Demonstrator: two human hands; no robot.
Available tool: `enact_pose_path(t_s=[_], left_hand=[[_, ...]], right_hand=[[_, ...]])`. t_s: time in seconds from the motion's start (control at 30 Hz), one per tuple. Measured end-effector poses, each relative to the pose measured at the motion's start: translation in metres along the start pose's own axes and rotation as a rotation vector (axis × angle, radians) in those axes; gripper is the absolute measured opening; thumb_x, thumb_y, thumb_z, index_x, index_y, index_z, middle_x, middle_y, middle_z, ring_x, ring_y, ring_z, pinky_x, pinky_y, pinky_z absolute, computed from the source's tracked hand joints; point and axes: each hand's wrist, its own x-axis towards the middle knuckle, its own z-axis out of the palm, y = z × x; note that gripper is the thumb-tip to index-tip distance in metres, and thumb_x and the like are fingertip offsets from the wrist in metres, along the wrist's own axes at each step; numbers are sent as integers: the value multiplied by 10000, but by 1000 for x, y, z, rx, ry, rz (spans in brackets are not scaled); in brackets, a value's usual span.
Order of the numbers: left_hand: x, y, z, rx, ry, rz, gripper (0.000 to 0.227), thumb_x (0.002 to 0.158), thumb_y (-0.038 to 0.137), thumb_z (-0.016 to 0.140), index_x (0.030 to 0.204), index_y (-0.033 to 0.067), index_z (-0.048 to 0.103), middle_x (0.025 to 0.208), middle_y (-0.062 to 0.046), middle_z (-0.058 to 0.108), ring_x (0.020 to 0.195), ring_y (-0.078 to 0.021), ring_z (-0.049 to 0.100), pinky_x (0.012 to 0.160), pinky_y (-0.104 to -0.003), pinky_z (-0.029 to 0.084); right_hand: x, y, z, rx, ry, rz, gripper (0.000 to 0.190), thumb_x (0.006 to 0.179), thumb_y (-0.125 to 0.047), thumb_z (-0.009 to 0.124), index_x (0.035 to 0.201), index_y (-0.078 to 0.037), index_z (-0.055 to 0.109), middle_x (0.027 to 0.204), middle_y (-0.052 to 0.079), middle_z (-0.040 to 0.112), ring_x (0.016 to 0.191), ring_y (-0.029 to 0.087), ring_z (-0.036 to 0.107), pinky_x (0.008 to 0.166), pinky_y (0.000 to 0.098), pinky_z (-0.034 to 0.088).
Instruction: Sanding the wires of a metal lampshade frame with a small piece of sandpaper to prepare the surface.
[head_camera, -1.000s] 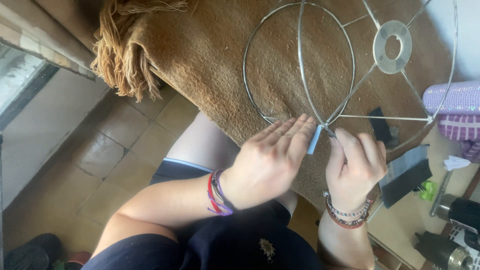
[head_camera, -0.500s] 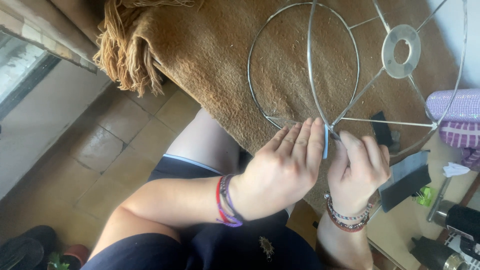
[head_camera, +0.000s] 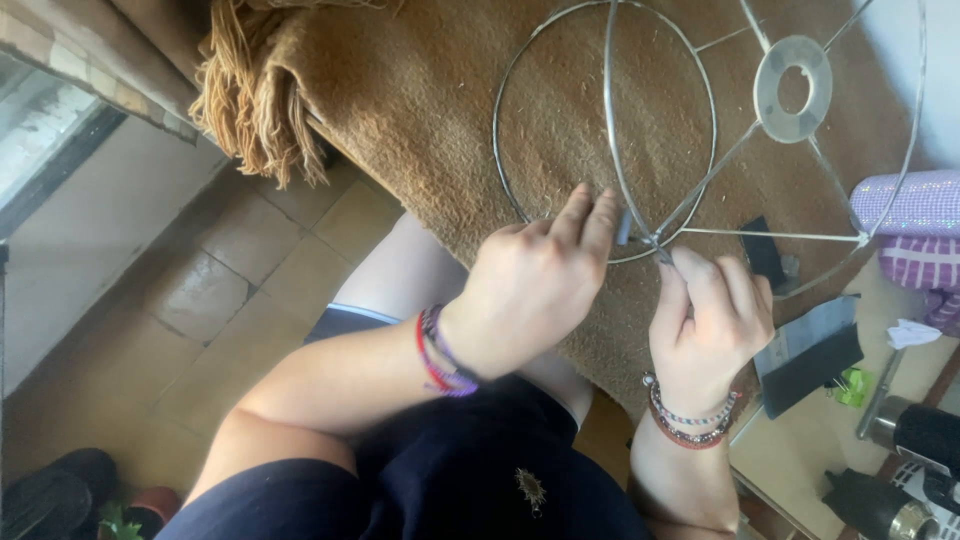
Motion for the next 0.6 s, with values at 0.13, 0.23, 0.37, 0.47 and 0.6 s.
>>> enact_pose_path(t_s=[0.13, 0.23, 0.37, 0.47, 0.6], left_hand=[[1, 5, 10, -254, 9, 102, 423, 961, 176, 531, 1352, 40, 621, 1391, -198, 663, 934, -243, 757, 700, -328, 585], [-3, 14, 5, -296, 9, 81, 416, 985, 159, 520, 1360, 1, 606, 1399, -217, 650, 1086, -290, 761, 799, -339, 609], [3, 27, -11, -87, 128, 54, 369, 988, 138, 507, 1258, -39, 686, 1240, -213, 729, 1064, -252, 763, 890, -300, 608], [0, 32, -25, -56, 176, 72, 316, 994, 94, 518, 1208, -41, 707, 1184, -205, 750, 1002, -245, 775, 879, -301, 625], [-4, 23, -35, -185, 137, 112, 243, 981, 123, 574, 1147, 8, 708, 1149, -195, 764, 945, -240, 770, 819, -309, 604]], right_hand=[[1, -1, 0, -20, 2, 29, 239, 1151, -156, 593, 1065, -3, 755, 899, 135, 653, 692, 375, 509, 712, 457, 410], [2, -1, -1, -21, -3, 21, 265, 1156, -161, 569, 1060, 8, 750, 899, 142, 653, 691, 387, 506, 711, 467, 402], [4, -3, 1, -27, 3, 20, 268, 1159, -160, 558, 1063, 8, 743, 897, 148, 648, 705, 382, 534, 718, 471, 409], [1, 0, 1, -14, 5, 21, 231, 1147, -111, 579, 1051, 14, 747, 885, 155, 648, 711, 379, 548, 730, 469, 412], [6, 0, 0, 5, 16, -4, 396, 1160, -247, 478, 1031, 14, 746, 865, 161, 624, 694, 375, 550, 713, 468, 407]])
